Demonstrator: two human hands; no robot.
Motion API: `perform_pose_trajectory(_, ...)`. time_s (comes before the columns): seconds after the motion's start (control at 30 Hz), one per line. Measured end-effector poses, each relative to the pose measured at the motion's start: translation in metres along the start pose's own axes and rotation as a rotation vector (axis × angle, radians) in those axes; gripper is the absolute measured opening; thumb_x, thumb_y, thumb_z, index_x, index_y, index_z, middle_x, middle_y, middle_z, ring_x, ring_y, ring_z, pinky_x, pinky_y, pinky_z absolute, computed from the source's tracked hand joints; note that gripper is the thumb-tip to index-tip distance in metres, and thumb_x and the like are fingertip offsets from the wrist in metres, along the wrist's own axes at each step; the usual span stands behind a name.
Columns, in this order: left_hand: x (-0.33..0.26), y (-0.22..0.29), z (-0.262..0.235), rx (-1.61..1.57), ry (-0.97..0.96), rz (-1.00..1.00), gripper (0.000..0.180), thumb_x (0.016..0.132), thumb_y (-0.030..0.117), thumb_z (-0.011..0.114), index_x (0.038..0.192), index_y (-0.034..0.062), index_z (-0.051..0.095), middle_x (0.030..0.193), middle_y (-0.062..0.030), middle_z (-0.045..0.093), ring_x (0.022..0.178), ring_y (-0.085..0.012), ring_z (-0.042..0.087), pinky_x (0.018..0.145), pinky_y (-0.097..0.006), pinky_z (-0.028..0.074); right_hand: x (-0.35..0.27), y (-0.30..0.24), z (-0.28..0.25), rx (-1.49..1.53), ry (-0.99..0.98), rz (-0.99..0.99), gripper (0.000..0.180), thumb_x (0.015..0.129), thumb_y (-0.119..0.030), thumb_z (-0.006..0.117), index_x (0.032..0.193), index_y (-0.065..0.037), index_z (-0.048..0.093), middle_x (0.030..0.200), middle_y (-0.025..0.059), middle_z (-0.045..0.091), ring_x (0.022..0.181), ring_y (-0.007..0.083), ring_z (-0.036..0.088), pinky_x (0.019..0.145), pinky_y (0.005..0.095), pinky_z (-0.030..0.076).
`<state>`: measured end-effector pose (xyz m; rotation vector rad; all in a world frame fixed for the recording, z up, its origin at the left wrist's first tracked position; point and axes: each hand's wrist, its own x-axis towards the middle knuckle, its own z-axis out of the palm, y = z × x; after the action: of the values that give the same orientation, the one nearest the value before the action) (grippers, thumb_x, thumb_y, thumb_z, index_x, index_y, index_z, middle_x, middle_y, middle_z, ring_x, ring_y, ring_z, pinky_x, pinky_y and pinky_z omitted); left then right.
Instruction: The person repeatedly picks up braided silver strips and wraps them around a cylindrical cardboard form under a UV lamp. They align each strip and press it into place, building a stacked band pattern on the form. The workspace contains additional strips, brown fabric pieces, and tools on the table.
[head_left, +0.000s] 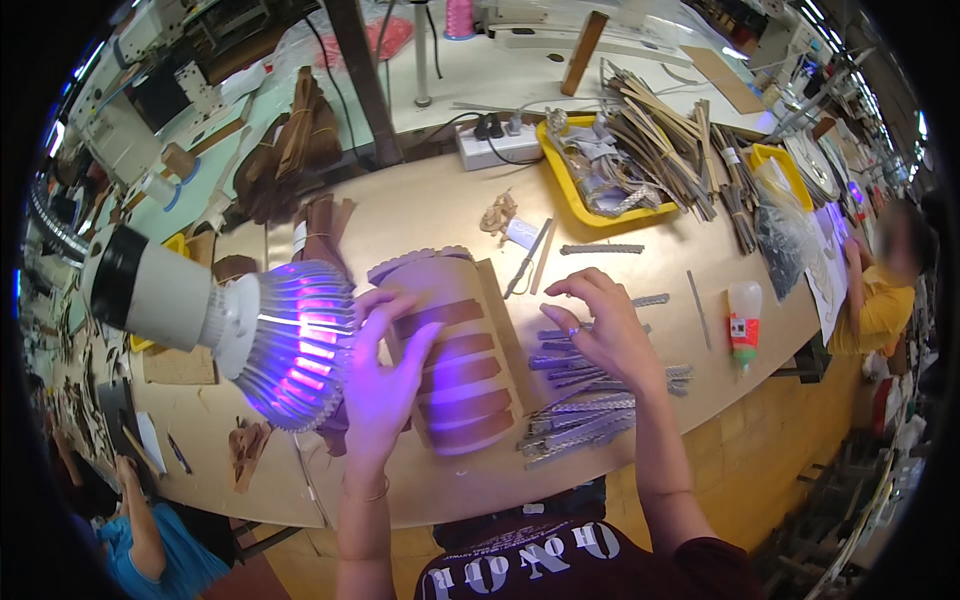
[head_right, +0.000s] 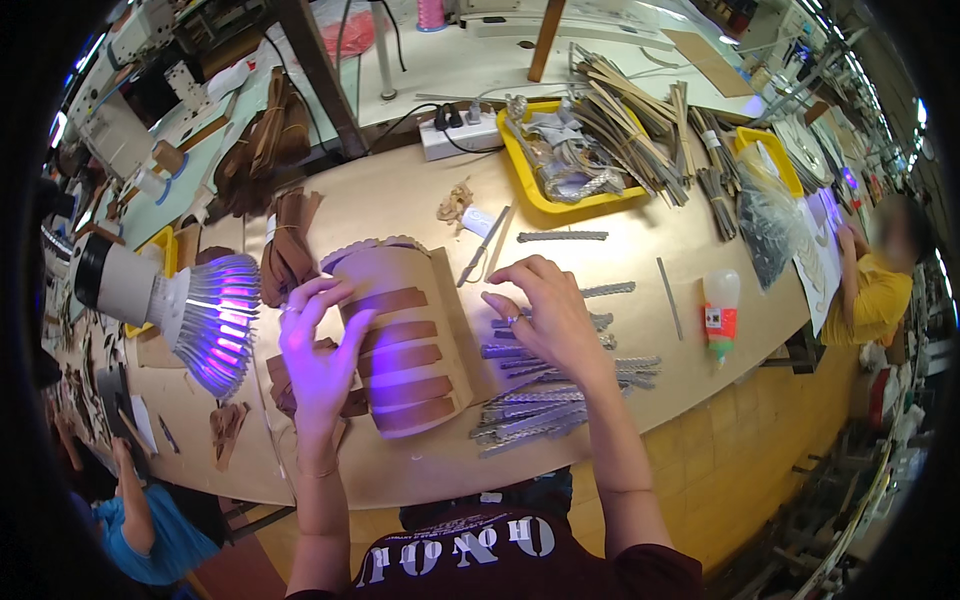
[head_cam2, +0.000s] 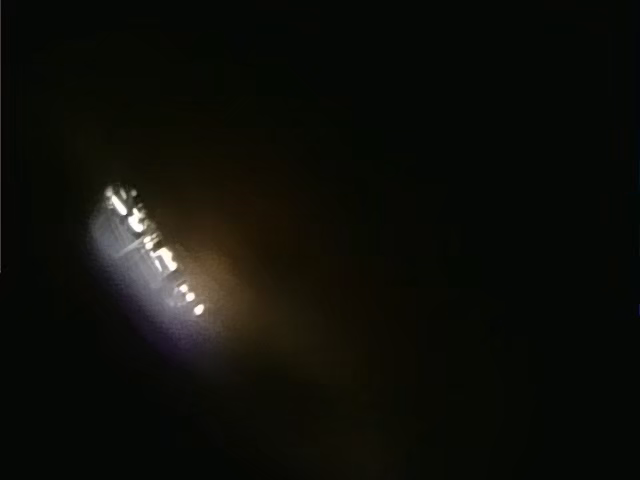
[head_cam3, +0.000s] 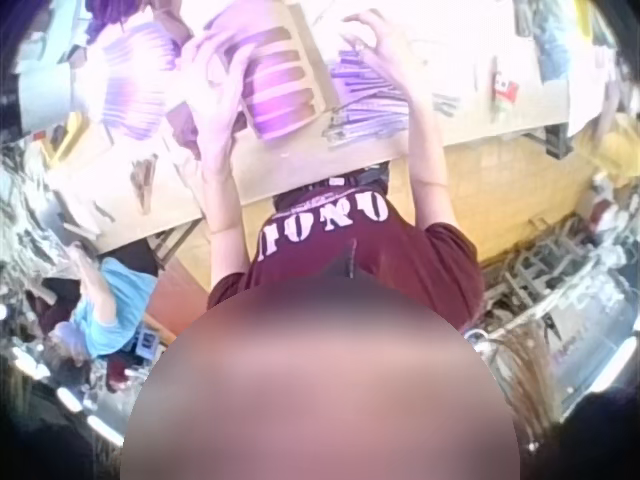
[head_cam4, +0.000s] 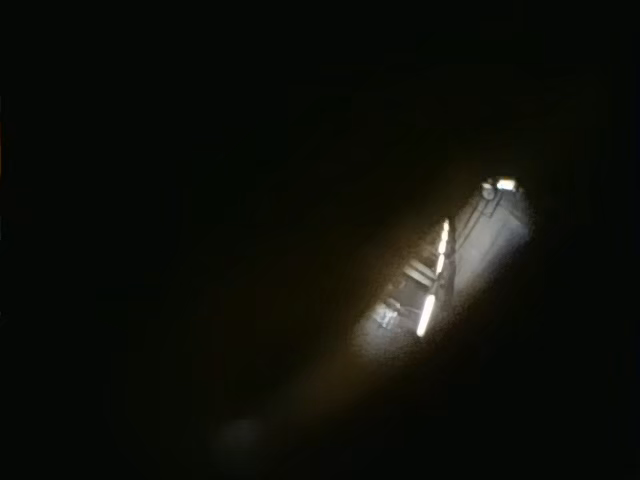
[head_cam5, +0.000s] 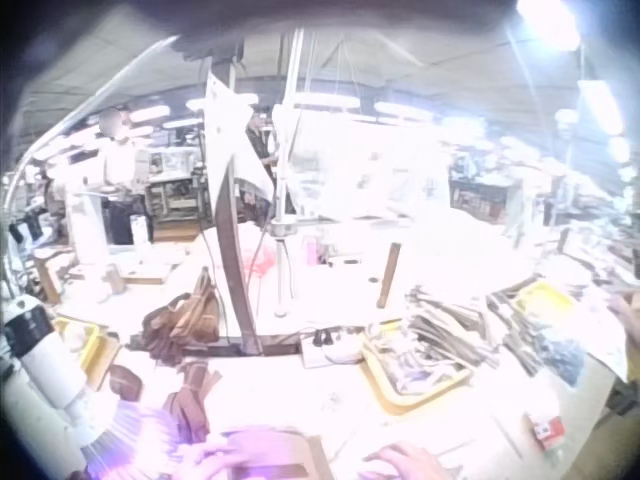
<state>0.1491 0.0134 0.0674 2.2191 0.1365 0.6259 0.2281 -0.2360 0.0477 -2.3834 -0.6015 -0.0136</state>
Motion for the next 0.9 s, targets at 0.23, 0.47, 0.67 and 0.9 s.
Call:
perform_pose_trajectory(0.23, -0.053, -0.011, -0.021, -0.116, 0.092, -0.201, 0.016, 0.088, 0.0, 0.063, 0.103, -0.0005, 0.067, 0.116, -0.0121, 0.062, 0.111, -0.0237, 0.058, 0.092, -0.037, 0.048, -0.024, 0.067, -0.055, -0.236, 0.061, 0.319, 0.024, 0.086, -0.023, 0.07, 0.105, -0.009, 0.068, 0.103, 0.0123, 0.062, 0.1, 0.0311, 0.058, 0.088, 0.0409, 0.044)
perform_pose_trajectory(0.47, -0.092, -0.004, -0.033, -0.091, 0.126, -0.273, 0.013, 0.087, -0.001, 0.061, 0.099, 0.0, 0.067, 0.115, -0.0151, 0.062, 0.106, -0.027, 0.059, 0.091, -0.036, 0.048, -0.038, 0.084, -0.04, -0.304, -0.073, 0.239, 0.028, 0.083, -0.024, 0.073, 0.108, -0.013, 0.068, 0.108, 0.0112, 0.059, 0.108, 0.028, 0.054, 0.093, 0.0407, 0.04)
perform_pose_trajectory(0.67, -0.098, 0.012, -0.028, -0.107, 0.075, -0.228, 0.015, 0.085, 0.001, 0.063, 0.099, 0.0008, 0.068, 0.115, -0.0155, 0.061, 0.105, -0.0286, 0.059, 0.092, -0.038, 0.046, -0.034, 0.085, -0.025, -0.375, -0.056, 0.207, 0.024, 0.082, -0.024, 0.074, 0.103, -0.014, 0.068, 0.108, 0.0097, 0.057, 0.108, 0.0269, 0.052, 0.094, 0.0426, 0.037)
perform_pose_trajectory(0.9, -0.101, 0.021, -0.024, -0.105, 0.094, -0.136, 0.015, 0.084, 0.002, 0.067, 0.098, 0.0009, 0.069, 0.114, -0.0152, 0.062, 0.104, -0.0286, 0.06, 0.092, -0.038, 0.046, -0.027, 0.1, -0.024, -0.528, 0.242, 0.214, 0.025, 0.084, -0.023, 0.072, 0.105, -0.012, 0.067, 0.104, 0.0073, 0.058, 0.103, 0.0262, 0.053, 0.091, 0.0427, 0.037)
